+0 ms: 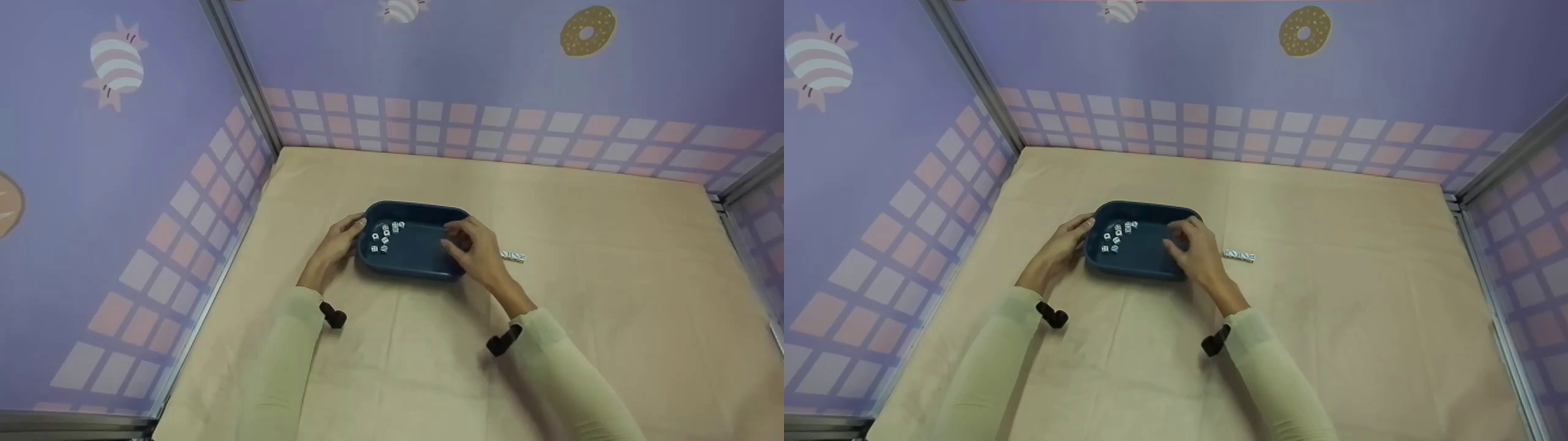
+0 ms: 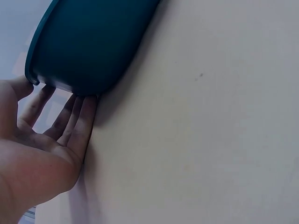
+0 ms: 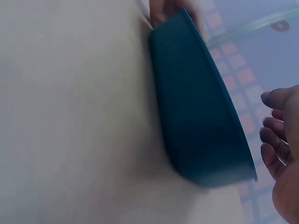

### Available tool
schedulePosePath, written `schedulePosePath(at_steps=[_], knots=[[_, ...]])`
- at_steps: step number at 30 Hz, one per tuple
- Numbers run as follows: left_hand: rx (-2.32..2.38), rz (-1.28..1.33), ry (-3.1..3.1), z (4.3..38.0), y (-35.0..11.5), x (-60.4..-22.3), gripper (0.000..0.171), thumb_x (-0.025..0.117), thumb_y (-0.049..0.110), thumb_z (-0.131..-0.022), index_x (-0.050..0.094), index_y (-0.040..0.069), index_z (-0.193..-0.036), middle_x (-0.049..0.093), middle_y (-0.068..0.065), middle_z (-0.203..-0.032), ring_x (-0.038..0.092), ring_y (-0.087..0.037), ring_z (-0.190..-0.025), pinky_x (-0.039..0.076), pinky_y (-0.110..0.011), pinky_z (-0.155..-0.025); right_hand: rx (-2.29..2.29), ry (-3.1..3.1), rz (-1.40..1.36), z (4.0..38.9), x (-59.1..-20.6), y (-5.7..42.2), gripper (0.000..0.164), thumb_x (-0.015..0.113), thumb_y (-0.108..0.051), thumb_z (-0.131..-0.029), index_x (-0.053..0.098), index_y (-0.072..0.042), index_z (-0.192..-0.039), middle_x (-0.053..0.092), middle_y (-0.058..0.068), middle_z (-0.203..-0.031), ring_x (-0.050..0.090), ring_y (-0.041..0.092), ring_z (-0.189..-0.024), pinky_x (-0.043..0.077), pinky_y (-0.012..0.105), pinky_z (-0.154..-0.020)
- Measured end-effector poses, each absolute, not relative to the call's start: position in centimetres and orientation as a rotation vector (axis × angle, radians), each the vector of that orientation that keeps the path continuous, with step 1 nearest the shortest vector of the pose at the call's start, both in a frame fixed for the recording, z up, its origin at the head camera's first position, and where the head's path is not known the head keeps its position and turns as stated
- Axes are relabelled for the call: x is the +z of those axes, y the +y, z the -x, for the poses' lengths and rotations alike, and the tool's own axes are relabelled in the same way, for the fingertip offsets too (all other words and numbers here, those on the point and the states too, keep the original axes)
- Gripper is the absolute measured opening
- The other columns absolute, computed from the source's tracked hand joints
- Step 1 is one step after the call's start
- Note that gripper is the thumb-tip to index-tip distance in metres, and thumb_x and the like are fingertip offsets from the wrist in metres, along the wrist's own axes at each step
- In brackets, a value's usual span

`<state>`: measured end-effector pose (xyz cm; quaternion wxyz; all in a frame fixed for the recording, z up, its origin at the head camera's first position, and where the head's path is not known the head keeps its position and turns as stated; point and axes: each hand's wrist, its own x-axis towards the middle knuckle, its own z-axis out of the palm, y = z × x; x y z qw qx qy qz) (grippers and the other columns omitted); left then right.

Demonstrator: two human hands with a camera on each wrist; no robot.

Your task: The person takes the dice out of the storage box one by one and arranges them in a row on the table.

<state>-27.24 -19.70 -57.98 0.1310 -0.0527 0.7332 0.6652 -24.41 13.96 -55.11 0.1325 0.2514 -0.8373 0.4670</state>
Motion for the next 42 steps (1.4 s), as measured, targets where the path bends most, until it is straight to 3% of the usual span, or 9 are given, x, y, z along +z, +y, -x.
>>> schedulePosePath(at_steps=[13,23,42], knots=[[1.928,0.271,1.856,28.5,-19.3,-55.6,0.054,0.062,0.038,-0.108,0.052,0.016,-0.157,0.061,-0.007,-0.148,0.059,-0.023,-0.136,0.048,-0.040,-0.111,1.413,-2.672,-0.823,27.4,-55.2,6.2,0.027,0.081,-0.012,-0.096,0.075,0.002,-0.119,0.069,0.009,-0.110,0.067,0.023,-0.099,0.057,0.040,-0.089],[1.966,0.284,1.877,28.4,-19.6,-56.1,0.050,0.063,0.031,-0.107,0.058,0.007,-0.151,0.066,-0.013,-0.142,0.064,-0.026,-0.131,0.053,-0.042,-0.106,1.378,-2.824,-0.906,28.7,-57.2,4.1,0.019,0.080,-0.009,-0.096,0.077,0.000,-0.113,0.071,0.009,-0.107,0.067,0.022,-0.097,0.056,0.038,-0.090],[2.064,0.266,1.884,27.4,-19.7,-56.7,0.045,0.062,0.027,-0.108,0.061,0.007,-0.148,0.068,-0.016,-0.139,0.066,-0.028,-0.127,0.056,-0.036,-0.099,1.304,-2.895,-1.052,28.6,-58.1,3.4,0.017,0.083,-0.005,-0.093,0.078,-0.002,-0.109,0.072,0.010,-0.103,0.067,0.022,-0.094,0.056,0.042,-0.087]])
